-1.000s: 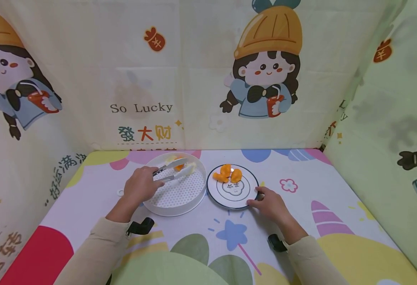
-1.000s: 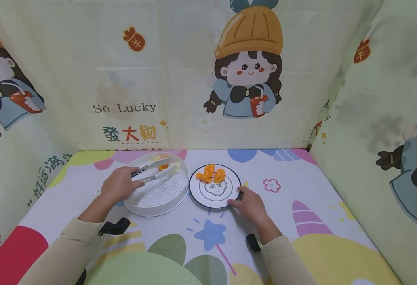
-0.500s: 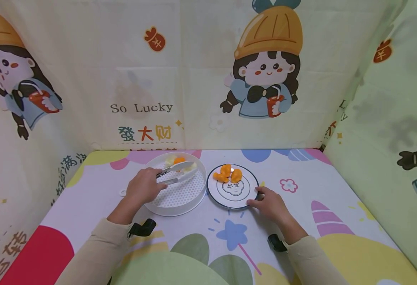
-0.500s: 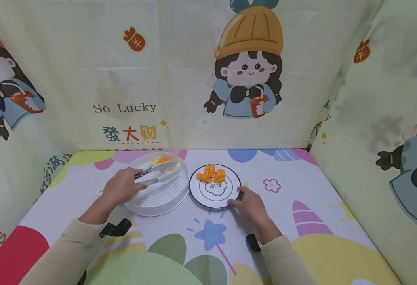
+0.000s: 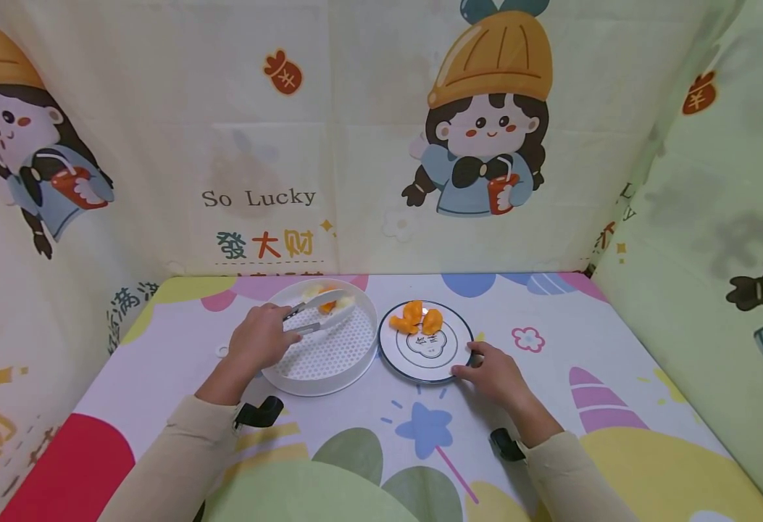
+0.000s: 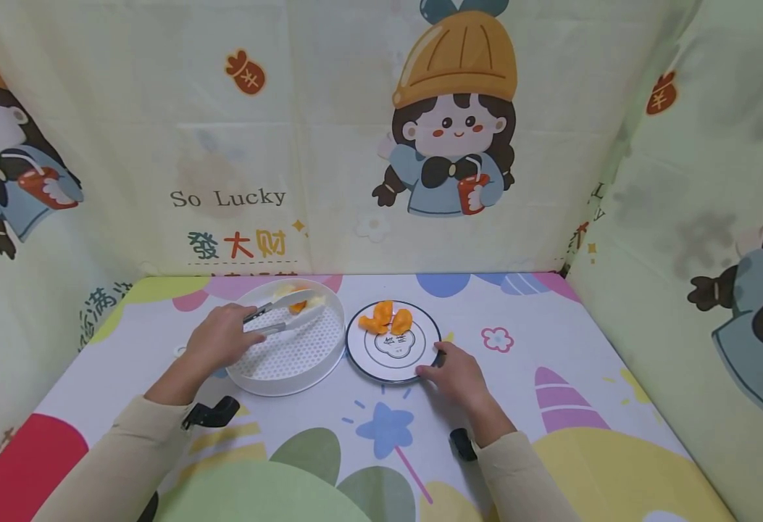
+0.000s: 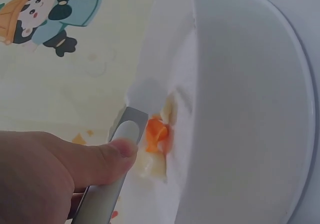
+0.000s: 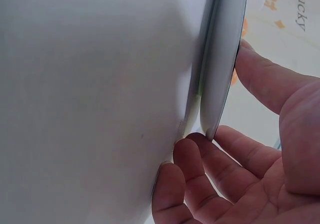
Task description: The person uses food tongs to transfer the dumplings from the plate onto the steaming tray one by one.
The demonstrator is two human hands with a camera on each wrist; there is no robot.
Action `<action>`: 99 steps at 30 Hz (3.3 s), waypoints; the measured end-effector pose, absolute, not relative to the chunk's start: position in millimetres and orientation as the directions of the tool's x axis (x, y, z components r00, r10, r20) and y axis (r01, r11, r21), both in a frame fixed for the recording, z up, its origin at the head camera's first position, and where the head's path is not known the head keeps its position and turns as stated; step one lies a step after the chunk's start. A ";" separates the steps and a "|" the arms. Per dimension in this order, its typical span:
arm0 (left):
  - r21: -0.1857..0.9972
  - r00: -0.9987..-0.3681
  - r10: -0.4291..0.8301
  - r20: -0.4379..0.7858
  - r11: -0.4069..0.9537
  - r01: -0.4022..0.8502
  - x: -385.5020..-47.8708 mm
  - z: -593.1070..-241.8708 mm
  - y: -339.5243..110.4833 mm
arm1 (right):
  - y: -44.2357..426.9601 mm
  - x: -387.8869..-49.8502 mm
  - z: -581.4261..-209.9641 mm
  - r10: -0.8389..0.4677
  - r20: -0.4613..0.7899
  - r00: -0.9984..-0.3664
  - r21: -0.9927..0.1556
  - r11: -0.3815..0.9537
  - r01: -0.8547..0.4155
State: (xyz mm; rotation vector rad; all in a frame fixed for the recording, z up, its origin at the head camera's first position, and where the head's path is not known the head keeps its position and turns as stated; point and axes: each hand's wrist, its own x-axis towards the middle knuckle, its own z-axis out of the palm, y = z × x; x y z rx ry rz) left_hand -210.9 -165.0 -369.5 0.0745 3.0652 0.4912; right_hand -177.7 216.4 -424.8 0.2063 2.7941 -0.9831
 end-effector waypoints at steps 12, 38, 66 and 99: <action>0.322 -0.999 0.035 -0.003 0.946 0.033 -214.5 -375.0 -167.1 | 216.5 -178.4 -425.9 0.076 -0.202 -0.976 -0.603 0.776 0.185; 0.397 -0.999 -0.011 0.046 0.918 0.008 -209.0 -369.6 -167.3 | 216.3 -178.8 -426.5 0.075 -0.200 -0.977 -0.606 0.774 0.183; 0.354 -0.980 0.189 0.064 0.914 0.199 -191.7 -360.9 -79.4 | 216.7 -177.2 -426.6 0.070 -0.189 -0.979 -0.611 0.772 0.173; 0.220 -0.970 0.243 0.034 0.944 0.244 -203.9 -380.4 -26.4 | 217.8 -178.9 -427.2 0.068 -0.198 -0.978 -0.602 0.779 0.176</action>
